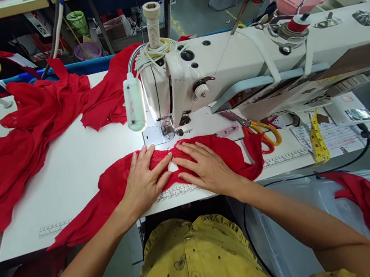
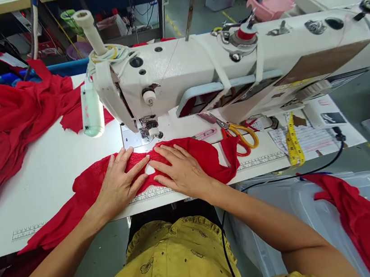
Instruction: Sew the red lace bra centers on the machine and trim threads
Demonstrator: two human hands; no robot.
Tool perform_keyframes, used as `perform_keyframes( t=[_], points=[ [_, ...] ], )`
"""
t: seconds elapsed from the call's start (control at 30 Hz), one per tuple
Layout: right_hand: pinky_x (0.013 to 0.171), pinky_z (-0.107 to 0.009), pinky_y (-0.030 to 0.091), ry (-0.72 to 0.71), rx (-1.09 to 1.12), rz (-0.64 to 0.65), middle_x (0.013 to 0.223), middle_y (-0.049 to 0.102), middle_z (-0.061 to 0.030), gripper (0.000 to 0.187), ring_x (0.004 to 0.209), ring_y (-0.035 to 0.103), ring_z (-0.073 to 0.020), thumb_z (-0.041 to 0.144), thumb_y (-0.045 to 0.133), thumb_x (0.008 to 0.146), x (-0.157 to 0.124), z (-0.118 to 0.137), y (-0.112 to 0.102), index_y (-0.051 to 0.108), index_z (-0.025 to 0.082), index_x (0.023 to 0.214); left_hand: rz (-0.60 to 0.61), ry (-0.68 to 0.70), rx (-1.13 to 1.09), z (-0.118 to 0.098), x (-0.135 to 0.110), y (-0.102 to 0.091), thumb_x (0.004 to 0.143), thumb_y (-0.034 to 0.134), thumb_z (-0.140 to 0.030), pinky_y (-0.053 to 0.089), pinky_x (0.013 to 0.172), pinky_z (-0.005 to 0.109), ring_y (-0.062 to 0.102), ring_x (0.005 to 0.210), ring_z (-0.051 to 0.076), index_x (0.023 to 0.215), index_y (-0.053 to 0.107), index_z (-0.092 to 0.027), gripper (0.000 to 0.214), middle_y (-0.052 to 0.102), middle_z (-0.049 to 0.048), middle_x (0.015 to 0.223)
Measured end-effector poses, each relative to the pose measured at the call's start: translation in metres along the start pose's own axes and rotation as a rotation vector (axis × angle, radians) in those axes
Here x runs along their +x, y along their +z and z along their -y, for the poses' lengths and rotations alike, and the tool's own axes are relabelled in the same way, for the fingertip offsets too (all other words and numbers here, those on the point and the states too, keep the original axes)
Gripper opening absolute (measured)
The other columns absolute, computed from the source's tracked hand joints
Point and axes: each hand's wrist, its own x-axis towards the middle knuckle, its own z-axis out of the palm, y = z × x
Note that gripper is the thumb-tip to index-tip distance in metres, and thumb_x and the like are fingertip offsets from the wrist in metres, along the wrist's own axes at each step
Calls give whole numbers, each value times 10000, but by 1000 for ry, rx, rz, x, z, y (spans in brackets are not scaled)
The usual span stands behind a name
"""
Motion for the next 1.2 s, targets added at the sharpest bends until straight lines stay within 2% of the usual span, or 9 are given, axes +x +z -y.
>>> perform_keyframes(
  t=[0.23,0.4,0.57,0.73,0.9,1.07,1.2],
  points=[
    [1192,-505,365,16,-30,-25,1537,490,-107,433,1436,434,-281,419,490,1024,-6,0,1,606,170,1359,-1,-4,11,-1,-1,0,1023,478,-389,309,1145,684,340,1460,440,1444,542,-296,436,370,189,1562],
    [1192,-510,363,12,-26,-23,1551,471,-109,475,1441,427,-280,406,495,1024,-7,1,0,532,187,1443,-2,1,18,-1,-1,1,1022,481,-388,299,1152,679,320,1469,444,1446,540,-289,440,357,195,1569],
    [1181,-523,375,-16,-17,-22,1539,484,-124,414,1434,434,-293,370,493,1026,-7,-1,-1,589,204,1392,9,-10,10,-1,-1,1,1026,471,-396,290,1156,680,306,1478,436,1458,522,-311,443,351,174,1577],
    [1164,-480,421,-34,53,-119,1451,566,-152,341,1380,496,-275,351,548,1003,-11,-7,-1,671,169,1264,20,3,-9,0,-1,-1,1030,459,-395,292,1158,675,319,1474,430,1439,546,-274,435,347,192,1574],
    [1137,-485,442,-45,47,-167,1407,605,-141,288,1338,532,-271,293,569,992,-14,-8,-2,684,177,1229,23,4,-36,1,-1,-3,1035,450,-383,300,1160,670,307,1481,422,1474,493,-276,455,348,184,1572],
    [1045,-461,469,16,-26,-263,1282,685,-96,275,1172,615,-253,222,512,1005,-4,-7,-14,689,199,1215,-25,-20,-106,1,4,-13,1029,465,-352,336,1174,607,386,1442,354,1461,473,-206,456,475,163,1475],
    [1009,-443,441,60,-76,-213,1244,694,-85,333,1128,605,-255,183,447,1011,13,-4,-22,664,204,1263,-87,-66,-183,4,16,-22,1011,484,-301,364,1169,559,523,1307,285,1358,530,-185,369,600,123,1339]
  ],
)
